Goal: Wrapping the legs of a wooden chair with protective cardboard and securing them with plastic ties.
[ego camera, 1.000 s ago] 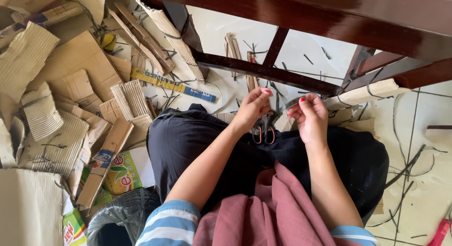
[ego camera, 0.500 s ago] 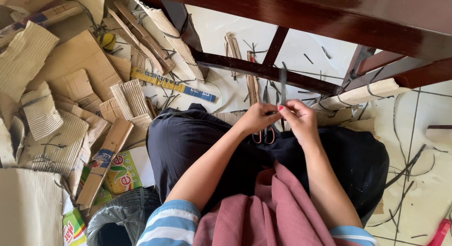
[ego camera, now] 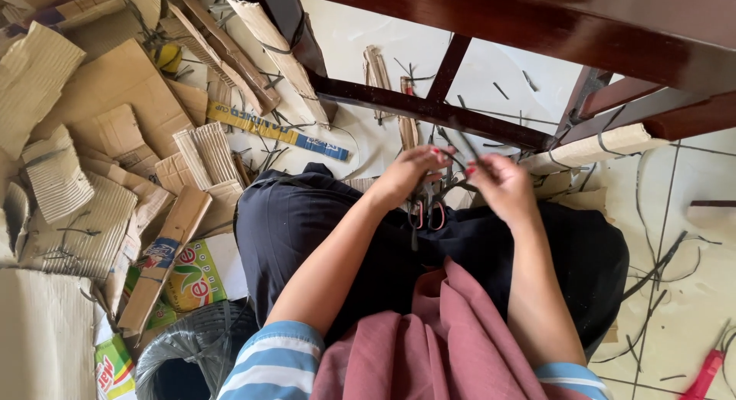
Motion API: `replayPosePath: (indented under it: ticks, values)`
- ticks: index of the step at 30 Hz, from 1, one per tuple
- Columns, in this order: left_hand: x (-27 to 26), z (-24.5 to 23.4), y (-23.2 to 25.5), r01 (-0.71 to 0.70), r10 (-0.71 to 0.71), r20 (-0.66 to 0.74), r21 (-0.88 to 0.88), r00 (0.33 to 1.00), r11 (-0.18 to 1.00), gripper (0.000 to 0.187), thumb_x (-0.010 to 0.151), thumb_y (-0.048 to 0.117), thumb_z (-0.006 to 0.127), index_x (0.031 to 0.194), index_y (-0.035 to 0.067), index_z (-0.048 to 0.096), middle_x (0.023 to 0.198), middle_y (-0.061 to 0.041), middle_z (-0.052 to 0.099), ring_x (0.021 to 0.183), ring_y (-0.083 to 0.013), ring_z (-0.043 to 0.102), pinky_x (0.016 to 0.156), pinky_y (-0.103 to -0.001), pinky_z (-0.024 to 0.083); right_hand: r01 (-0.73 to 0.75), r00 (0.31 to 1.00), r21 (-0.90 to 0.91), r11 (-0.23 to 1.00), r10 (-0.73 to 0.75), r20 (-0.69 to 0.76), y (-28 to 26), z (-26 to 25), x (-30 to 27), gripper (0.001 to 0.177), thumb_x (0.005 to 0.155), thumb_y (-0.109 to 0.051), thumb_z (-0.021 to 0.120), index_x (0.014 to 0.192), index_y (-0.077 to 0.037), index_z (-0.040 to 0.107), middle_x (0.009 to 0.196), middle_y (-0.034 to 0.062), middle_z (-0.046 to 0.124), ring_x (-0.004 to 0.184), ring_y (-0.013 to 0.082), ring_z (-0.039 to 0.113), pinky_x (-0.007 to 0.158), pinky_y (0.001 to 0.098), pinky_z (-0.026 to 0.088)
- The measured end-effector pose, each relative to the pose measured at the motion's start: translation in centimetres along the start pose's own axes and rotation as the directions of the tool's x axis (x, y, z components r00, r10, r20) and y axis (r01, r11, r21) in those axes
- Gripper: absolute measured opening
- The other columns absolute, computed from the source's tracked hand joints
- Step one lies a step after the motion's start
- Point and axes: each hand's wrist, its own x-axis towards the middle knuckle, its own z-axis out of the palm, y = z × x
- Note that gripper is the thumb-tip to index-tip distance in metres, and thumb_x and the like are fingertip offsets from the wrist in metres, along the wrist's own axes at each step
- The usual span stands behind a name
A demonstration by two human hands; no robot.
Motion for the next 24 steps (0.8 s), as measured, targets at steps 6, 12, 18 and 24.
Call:
replayPosePath:
  ticks: [6, 12, 18, 24]
  values:
    - [1.8, -3.6, -0.9, -0.159, 0.17, -0.03, -0.535, 0.985, 0.83, 0.01, 0.11, 0.02, 0.046, 0.104, 0.015, 0.053, 0.081, 0.007, 0.05, 0.067, -0.0035, 0.048, 0.058, -0.016, 0.043, -0.162, 0.898, -0.507, 0.846, 0.34, 0.281, 1.3, 0.5, -0.2, 0.037, 0.089, -0.039, 0.079, 0.073, -0.006, 0.076, 0.06, 0.0171, 0.065, 0.067, 0.0328, 0.065, 0.069, 0.0436, 0.05]
    - [-0.1, -5.1, 3.0, -0.155, 0.35, 0.118, -0.735, 0.929, 0.66, 0.011, 0.111, 0.026, 0.045, 0.107, 0.018, 0.051, 0.077, 0.012, 0.031, 0.06, 0.0019, 0.023, 0.048, -0.009, 0.022, -0.227, 0.886, -0.765, 0.602, 0.454, 0.095, 11.2, 0.1, 2.9, 0.04, 0.091, -0.034, 0.056, 0.07, -0.009, 0.08, 0.07, 0.011, 0.075, 0.086, 0.0342, 0.074, 0.082, 0.0476, 0.06]
    - [-4.0, -6.3, 6.6, 0.024, 0.464, 0.215, -0.924, 0.859, 0.382, 0.015, 0.112, 0.028, 0.043, 0.11, 0.02, 0.056, 0.078, 0.011, 0.031, 0.061, 0.0006, 0.02, 0.048, -0.01, 0.018, -0.217, 0.844, -0.837, 0.503, 0.528, 0.098, 19.3, 5.0, 3.9, 0.044, 0.09, -0.029, 0.062, 0.109, 0.008, 0.073, 0.099, 0.0282, 0.072, 0.102, 0.0431, 0.073, 0.084, 0.0528, 0.06]
    - [-4.4, -6.4, 6.7, -0.309, 0.298, -0.117, -0.574, 0.947, 0.758, 0.013, 0.102, 0.032, 0.056, 0.09, 0.025, 0.056, 0.069, 0.016, 0.023, 0.053, 0.0027, 0.018, 0.042, -0.011, 0.013, 0.063, 0.838, -0.773, 0.631, 0.387, 0.384, 6.0, 5.7, -1.0, 0.069, 0.085, -0.048, 0.079, 0.127, 0.004, 0.06, 0.124, 0.0314, 0.059, 0.127, 0.0482, 0.058, 0.108, 0.0553, 0.048]
